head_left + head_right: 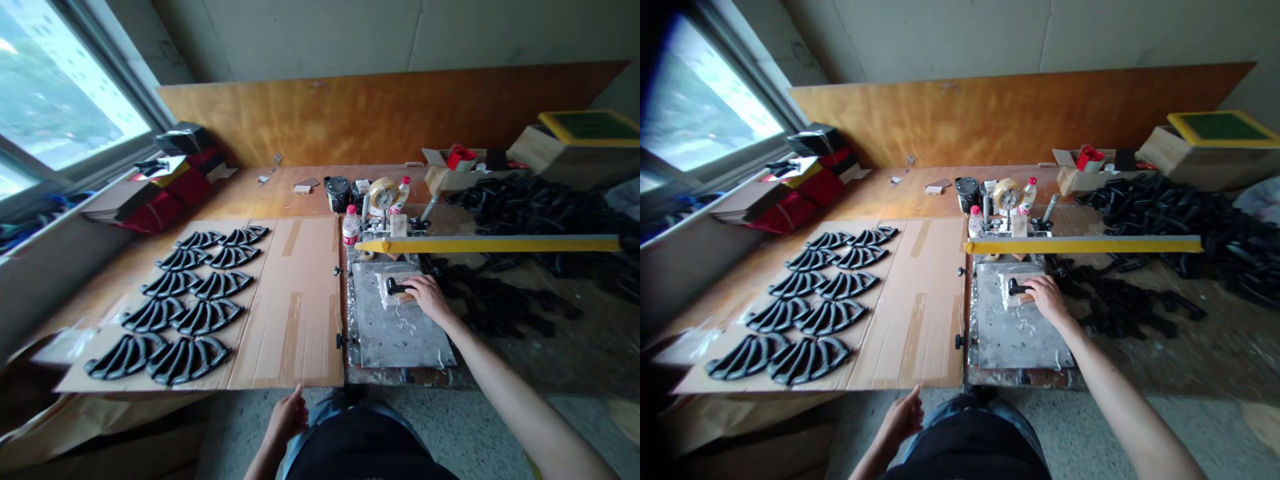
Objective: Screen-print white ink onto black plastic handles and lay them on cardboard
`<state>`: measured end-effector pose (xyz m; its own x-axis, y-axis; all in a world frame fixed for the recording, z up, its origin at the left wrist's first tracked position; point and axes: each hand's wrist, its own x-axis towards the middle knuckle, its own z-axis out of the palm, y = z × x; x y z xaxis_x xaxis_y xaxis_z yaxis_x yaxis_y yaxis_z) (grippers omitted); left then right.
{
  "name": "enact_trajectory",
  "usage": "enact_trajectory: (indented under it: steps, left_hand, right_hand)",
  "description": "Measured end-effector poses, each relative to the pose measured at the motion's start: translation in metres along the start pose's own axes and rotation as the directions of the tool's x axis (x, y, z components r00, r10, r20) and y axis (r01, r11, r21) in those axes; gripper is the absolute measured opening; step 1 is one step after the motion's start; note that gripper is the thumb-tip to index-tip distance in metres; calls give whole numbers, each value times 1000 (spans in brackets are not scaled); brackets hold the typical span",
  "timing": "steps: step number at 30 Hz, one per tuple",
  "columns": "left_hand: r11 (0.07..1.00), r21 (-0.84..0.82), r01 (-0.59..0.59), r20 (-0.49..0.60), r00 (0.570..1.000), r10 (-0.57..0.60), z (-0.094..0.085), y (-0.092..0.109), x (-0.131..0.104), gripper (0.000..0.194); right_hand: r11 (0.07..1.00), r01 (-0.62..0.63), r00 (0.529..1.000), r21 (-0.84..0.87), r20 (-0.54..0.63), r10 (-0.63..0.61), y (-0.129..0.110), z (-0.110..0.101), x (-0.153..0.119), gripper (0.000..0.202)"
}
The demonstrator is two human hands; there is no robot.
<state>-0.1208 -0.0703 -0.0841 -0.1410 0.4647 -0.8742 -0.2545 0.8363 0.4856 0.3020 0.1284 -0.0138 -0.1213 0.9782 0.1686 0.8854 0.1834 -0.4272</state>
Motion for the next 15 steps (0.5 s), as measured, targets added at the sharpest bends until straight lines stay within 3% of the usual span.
enact_trajectory:
  steps: [2, 4, 7, 10, 12, 13, 15]
  left_hand:
    - [992, 114, -48, 86, 996, 39, 4, 16, -10, 41]
    - [969, 164, -185, 187, 970, 154, 23, 41, -22, 44]
    - [954, 77, -289, 391, 889, 238, 77, 80, -44, 59]
    - [976, -16, -218, 522, 831, 194, 125, 108, -54, 58]
    - [973, -27, -231, 474, 854, 216, 137, 122, -46, 53]
    - [960, -3, -280, 418, 872, 256, 135, 128, -37, 52]
    - [898, 137, -418, 313, 879, 361, 118, 141, -10, 49]
  right_hand:
    - [999, -20, 999, 40, -30, 21, -21, -9, -3, 21]
    - [993, -61, 991, 102, -113, 72, -56, -10, -12, 20]
    - [984, -1, 982, 181, -187, 36, -128, 11, -32, 18]
    - [971, 177, 982, 158, -92, -164, -187, 40, -52, 18]
    - [954, 263, 965, 144, -24, -263, -195, 47, -61, 20]
    - [951, 273, 961, 142, -1, -276, -185, 44, -64, 22]
    - [972, 196, 980, 127, 16, -199, -143, 25, -68, 27]
